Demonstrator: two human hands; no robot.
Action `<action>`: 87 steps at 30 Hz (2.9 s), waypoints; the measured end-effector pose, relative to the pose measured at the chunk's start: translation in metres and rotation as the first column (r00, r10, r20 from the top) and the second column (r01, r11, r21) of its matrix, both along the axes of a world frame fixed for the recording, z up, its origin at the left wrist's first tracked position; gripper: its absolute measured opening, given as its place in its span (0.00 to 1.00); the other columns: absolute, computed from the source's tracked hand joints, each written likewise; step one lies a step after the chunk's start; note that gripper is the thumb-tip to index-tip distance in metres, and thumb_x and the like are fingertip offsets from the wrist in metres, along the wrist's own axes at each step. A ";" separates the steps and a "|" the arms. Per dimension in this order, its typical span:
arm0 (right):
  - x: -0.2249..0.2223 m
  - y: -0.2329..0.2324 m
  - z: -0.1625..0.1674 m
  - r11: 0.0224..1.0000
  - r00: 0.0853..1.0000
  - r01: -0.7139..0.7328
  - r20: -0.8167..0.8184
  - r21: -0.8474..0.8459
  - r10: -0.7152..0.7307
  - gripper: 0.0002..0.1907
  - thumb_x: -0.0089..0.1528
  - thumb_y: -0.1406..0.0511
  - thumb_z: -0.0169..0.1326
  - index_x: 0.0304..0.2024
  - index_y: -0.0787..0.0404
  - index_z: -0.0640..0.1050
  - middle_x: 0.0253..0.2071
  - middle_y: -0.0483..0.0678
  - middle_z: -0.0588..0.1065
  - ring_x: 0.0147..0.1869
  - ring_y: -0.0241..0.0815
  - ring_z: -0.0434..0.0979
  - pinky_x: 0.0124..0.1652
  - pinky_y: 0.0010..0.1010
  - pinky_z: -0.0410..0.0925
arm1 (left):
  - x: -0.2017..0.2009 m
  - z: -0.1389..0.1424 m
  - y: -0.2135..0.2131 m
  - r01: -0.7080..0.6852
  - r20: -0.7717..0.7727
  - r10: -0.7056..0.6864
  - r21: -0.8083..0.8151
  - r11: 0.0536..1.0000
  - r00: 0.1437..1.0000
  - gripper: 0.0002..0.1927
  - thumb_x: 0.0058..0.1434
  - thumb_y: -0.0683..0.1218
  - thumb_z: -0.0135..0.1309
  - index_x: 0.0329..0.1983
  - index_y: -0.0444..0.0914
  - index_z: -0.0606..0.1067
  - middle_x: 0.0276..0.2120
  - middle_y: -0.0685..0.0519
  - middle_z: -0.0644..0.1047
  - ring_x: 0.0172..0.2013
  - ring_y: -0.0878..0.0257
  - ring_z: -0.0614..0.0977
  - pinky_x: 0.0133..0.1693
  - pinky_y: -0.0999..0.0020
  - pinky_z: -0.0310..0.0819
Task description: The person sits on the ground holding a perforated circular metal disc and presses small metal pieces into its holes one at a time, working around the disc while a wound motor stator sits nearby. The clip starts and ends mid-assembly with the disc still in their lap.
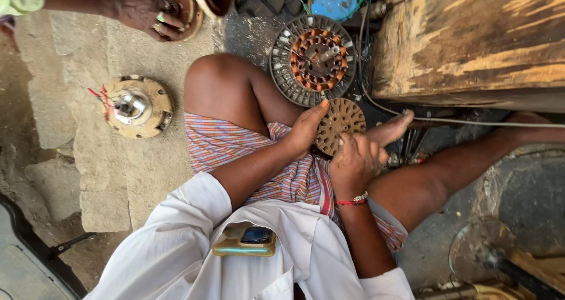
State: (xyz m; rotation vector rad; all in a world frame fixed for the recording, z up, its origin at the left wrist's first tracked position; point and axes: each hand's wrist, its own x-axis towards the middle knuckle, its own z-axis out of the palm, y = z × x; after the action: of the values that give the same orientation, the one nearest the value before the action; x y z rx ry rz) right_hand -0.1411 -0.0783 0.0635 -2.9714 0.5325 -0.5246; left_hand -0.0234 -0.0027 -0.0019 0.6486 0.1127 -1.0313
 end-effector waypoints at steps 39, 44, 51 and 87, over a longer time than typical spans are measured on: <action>0.000 0.031 0.026 0.992 0.998 0.038 0.039 0.117 -0.043 0.12 0.60 0.69 0.53 0.45 0.58 0.80 0.38 0.47 0.72 0.46 0.50 0.71 0.50 0.44 0.59 | -0.006 -0.003 0.022 -0.014 0.006 0.014 -0.007 1.000 1.000 0.25 0.75 0.57 0.42 0.59 0.32 0.72 0.52 0.47 0.78 0.51 0.59 0.80 0.56 0.63 0.75; 0.012 0.033 0.022 0.985 0.997 0.051 0.045 0.163 -0.059 0.11 0.61 0.70 0.53 0.45 0.59 0.80 0.38 0.46 0.72 0.46 0.50 0.71 0.50 0.43 0.59 | -0.003 -0.003 0.023 -0.026 0.026 0.027 -0.020 0.999 0.999 0.24 0.76 0.56 0.42 0.59 0.32 0.72 0.53 0.47 0.78 0.52 0.59 0.79 0.58 0.64 0.72; 0.000 0.034 0.028 0.986 0.998 0.051 0.039 0.161 -0.058 0.12 0.59 0.70 0.53 0.45 0.59 0.79 0.40 0.47 0.73 0.47 0.51 0.71 0.50 0.44 0.59 | -0.008 -0.007 0.023 -0.011 0.075 0.010 0.014 1.000 0.997 0.25 0.76 0.57 0.42 0.59 0.32 0.72 0.53 0.47 0.78 0.51 0.59 0.79 0.57 0.63 0.73; 0.007 0.043 0.015 0.963 0.983 0.161 0.054 0.217 -0.176 0.11 0.62 0.68 0.56 0.47 0.56 0.80 0.38 0.47 0.73 0.45 0.51 0.71 0.47 0.45 0.60 | -0.018 -0.004 0.026 -0.032 0.221 0.024 0.030 0.999 0.975 0.23 0.79 0.55 0.38 0.59 0.32 0.72 0.51 0.50 0.77 0.50 0.64 0.78 0.55 0.68 0.72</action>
State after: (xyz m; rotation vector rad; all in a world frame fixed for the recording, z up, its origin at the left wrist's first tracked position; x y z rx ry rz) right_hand -0.1337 -0.0355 0.0787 -2.7089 0.7865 -0.5496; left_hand -0.0418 0.0232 -0.0062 0.7855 -0.0557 -0.9252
